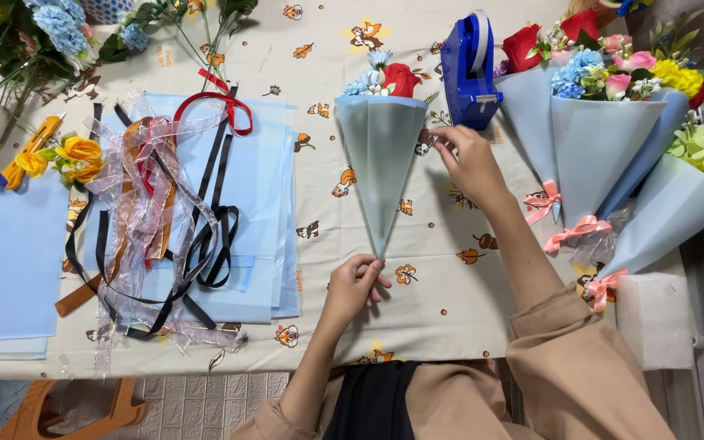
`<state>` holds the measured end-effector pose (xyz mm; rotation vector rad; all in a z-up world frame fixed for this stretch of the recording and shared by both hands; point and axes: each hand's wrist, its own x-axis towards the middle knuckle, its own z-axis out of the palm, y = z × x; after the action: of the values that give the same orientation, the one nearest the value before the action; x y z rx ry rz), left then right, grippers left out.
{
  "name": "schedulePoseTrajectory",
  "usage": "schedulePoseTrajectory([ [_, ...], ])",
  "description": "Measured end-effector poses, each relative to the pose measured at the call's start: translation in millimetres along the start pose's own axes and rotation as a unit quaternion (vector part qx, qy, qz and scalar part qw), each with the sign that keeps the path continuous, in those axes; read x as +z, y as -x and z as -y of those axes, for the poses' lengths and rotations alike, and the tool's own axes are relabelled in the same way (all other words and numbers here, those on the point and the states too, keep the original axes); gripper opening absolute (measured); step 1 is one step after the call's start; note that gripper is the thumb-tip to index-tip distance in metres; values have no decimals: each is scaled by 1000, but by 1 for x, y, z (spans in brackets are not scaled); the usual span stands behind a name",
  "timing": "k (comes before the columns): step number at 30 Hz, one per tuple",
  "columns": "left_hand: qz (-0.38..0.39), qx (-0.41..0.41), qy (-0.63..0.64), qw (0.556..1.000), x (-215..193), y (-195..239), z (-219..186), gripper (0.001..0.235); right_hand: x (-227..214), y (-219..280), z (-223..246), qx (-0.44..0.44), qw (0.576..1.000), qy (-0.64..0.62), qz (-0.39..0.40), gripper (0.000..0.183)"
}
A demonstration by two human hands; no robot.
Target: The person wraps a bouquet of artificial flowers in light blue paper, securing the cone shape with tape. They then select a brown ribbon, tie it around the base of the bouquet, and tie a decorative bow.
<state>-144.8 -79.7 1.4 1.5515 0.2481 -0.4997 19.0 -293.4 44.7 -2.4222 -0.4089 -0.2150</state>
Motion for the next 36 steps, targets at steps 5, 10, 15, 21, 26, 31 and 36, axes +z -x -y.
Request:
schedulePoseTrajectory([
  [5,51,-30,190,980,2,-9,8,31,9,-51,-16,9,1000,-12,-1,24],
  [10,75,-80,342,933,8,-21,28,26,5,-84,-11,129,982,-54,130,39],
  [15,59,-133,402,904,9,-22,27,27,-2,-104,-28,155,929,-234,243,18],
  [21,71,-188,513,835,15,-23,26,14,-12,-116,-14,171,928,-201,263,10],
  [26,85,-216,593,771,20,-32,49,14,-7,-123,-20,145,943,-183,238,6],
  [31,56,-246,632,733,28,-37,56,26,2,-127,-31,113,952,-178,220,6],
  [36,56,-216,583,782,31,-32,44,16,-3,-125,-18,116,946,-182,241,7],
])
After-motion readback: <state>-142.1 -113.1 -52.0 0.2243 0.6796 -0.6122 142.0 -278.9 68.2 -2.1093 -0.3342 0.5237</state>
